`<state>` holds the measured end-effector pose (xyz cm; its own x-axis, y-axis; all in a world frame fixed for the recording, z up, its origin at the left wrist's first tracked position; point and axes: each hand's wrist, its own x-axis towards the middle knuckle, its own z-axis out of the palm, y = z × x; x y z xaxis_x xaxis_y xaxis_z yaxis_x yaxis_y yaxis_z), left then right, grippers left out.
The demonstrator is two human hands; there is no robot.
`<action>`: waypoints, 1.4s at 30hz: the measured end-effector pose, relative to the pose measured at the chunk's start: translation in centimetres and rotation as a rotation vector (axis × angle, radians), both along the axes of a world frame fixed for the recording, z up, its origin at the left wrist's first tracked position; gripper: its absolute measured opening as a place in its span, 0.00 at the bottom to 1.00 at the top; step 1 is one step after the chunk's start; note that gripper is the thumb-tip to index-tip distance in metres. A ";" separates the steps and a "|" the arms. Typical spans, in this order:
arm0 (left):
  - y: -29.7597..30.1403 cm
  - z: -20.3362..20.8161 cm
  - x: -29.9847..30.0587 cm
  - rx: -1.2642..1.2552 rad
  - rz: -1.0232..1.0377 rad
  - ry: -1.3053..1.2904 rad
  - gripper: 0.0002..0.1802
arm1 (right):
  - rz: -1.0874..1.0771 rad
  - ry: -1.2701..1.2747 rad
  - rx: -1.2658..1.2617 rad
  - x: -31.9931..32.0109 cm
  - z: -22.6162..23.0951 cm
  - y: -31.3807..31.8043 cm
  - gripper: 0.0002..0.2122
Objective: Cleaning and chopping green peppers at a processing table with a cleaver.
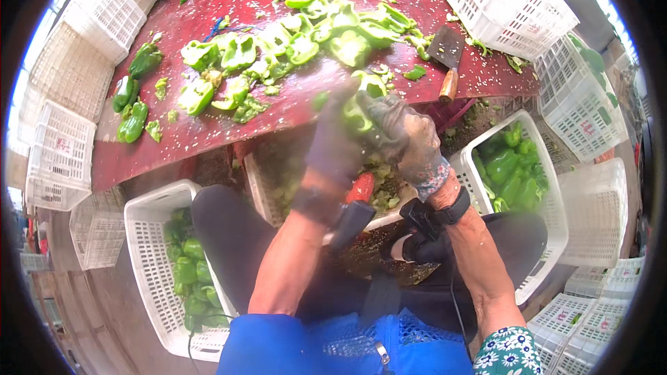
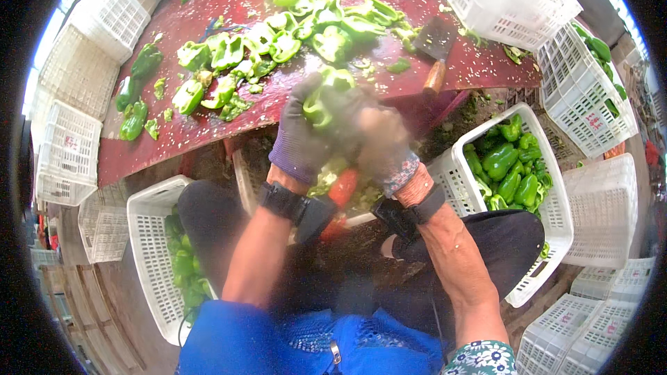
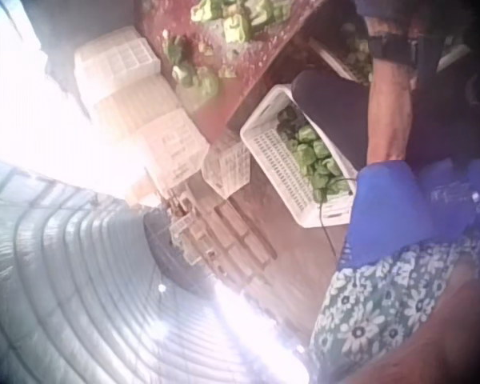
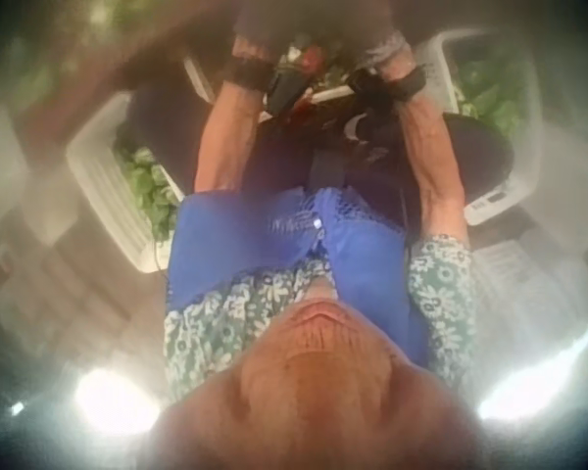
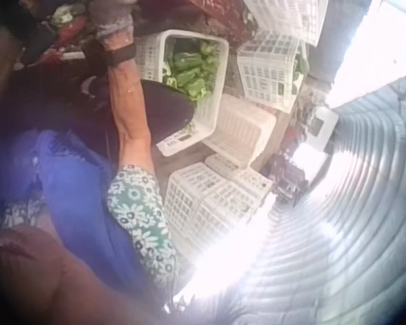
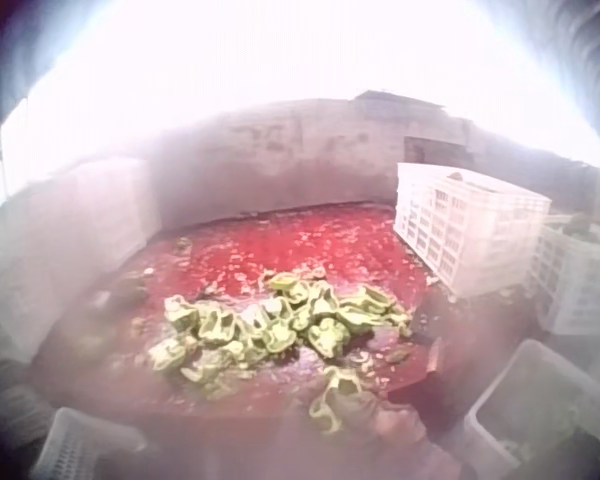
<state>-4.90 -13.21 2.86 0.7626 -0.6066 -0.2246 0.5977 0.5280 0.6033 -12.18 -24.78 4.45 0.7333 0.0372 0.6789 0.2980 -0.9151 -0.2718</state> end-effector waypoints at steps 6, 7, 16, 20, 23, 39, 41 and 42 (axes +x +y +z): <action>4.0 1.6 -2.2 -0.100 0.039 0.105 0.22 | 0.245 -0.104 0.256 -0.4 -0.8 3.8 0.18; 4.6 1.4 -2.6 -0.088 0.089 0.009 0.22 | 0.172 -0.029 0.363 -0.5 -1.8 4.6 0.15; 9.6 1.1 -3.2 -0.265 0.203 0.055 0.24 | 0.202 0.105 0.929 -2.1 -0.1 3.7 0.14; 10.4 0.7 -3.0 -0.096 0.235 -0.168 0.24 | 0.139 0.139 0.242 -1.3 1.3 6.4 0.13; 9.8 0.5 -2.6 0.132 0.275 -0.458 0.22 | 0.012 0.343 0.080 0.0 0.8 8.7 0.12; 10.8 0.7 -2.9 -0.136 0.287 -0.035 0.26 | 0.061 0.405 0.877 -1.8 -0.2 6.5 0.08; 10.4 1.3 -2.9 -0.113 0.312 -0.106 0.26 | 0.112 0.161 0.411 -1.0 -0.7 5.1 0.09; 10.2 1.4 -3.0 -0.113 0.307 -0.108 0.26 | 0.042 0.133 0.386 -1.6 -1.0 4.9 0.09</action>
